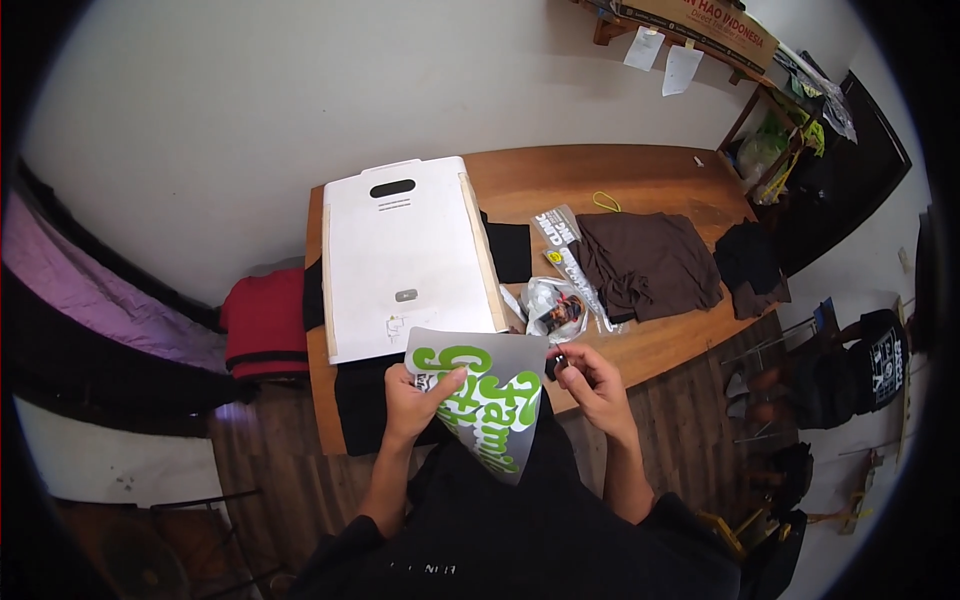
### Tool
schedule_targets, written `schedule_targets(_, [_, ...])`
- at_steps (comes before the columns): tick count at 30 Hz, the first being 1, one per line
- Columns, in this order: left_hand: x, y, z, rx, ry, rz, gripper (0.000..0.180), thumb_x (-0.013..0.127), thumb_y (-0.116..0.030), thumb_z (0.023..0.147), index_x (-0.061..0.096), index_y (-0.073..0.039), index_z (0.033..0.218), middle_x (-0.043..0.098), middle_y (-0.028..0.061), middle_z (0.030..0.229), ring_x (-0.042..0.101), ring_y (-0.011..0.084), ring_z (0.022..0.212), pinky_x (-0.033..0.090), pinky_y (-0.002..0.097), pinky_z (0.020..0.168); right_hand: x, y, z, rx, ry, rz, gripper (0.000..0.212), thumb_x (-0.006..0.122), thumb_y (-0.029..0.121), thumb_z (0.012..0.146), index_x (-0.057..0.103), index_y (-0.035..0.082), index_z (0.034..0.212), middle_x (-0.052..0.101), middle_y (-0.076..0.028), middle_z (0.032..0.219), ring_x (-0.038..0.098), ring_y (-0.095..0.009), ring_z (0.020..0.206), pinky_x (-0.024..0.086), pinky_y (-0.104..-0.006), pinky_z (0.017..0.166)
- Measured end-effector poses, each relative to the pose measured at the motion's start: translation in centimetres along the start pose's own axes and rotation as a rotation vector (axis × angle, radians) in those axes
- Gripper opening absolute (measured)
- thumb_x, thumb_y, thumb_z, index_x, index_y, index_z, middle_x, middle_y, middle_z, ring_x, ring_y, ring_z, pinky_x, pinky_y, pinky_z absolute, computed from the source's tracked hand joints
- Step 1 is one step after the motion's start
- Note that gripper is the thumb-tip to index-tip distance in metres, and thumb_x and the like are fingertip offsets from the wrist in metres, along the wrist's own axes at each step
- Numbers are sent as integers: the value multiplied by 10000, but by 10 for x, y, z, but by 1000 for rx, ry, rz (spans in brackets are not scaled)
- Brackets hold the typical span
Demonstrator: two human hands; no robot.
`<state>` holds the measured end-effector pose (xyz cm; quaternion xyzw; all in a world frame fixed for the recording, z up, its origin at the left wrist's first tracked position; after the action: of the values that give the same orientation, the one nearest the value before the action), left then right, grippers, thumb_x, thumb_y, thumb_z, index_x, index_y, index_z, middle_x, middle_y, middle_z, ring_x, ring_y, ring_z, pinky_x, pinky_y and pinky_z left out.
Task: Cutting out a 'Family Gathering' heat transfer print from a sheet using a utility knife.
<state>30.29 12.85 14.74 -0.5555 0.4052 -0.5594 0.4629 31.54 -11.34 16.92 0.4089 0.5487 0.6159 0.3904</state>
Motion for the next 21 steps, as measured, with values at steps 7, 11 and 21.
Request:
schedule_targets(7, [3, -4, -4, 5, -45, 2, 141, 699, -43, 799, 677, 61, 892, 693, 91, 809, 646, 101, 694, 507, 212, 618, 2, 5, 4, -34, 41, -8, 325, 561, 76, 910, 510, -37, 1210, 599, -98, 1134, 553, -147, 1060, 417, -269, 919])
schedule_targets(11, [8, -1, -6, 33, -92, -14, 124, 698, -35, 791, 680, 61, 868, 694, 88, 784, 646, 98, 672, 503, 210, 597, 1, 11, 11, -31, 97, -43, 331, 552, 93, 916, 505, -35, 1218, 596, -97, 1137, 548, -149, 1072, 409, -274, 933])
schedule_targets(21, [32, 5, -15, 37, -189, 7, 123, 705, -31, 783, 682, 58, 864, 694, 85, 784, 646, 98, 681, 502, 212, 606, -30, 1, 18, 62, 160, 40, 199, 498, 94, 952, 514, -14, 1118, 565, -9, 967, 506, -56, 867, 409, -193, 764])
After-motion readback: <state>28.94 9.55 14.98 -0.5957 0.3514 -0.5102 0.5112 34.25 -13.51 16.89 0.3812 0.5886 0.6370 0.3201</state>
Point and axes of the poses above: each hand's wrist, its own z-axis towards the middle knuckle, its own x-axis out of the palm, y = z × x, the point moved 4 cm from there along z, towards the middle knuckle
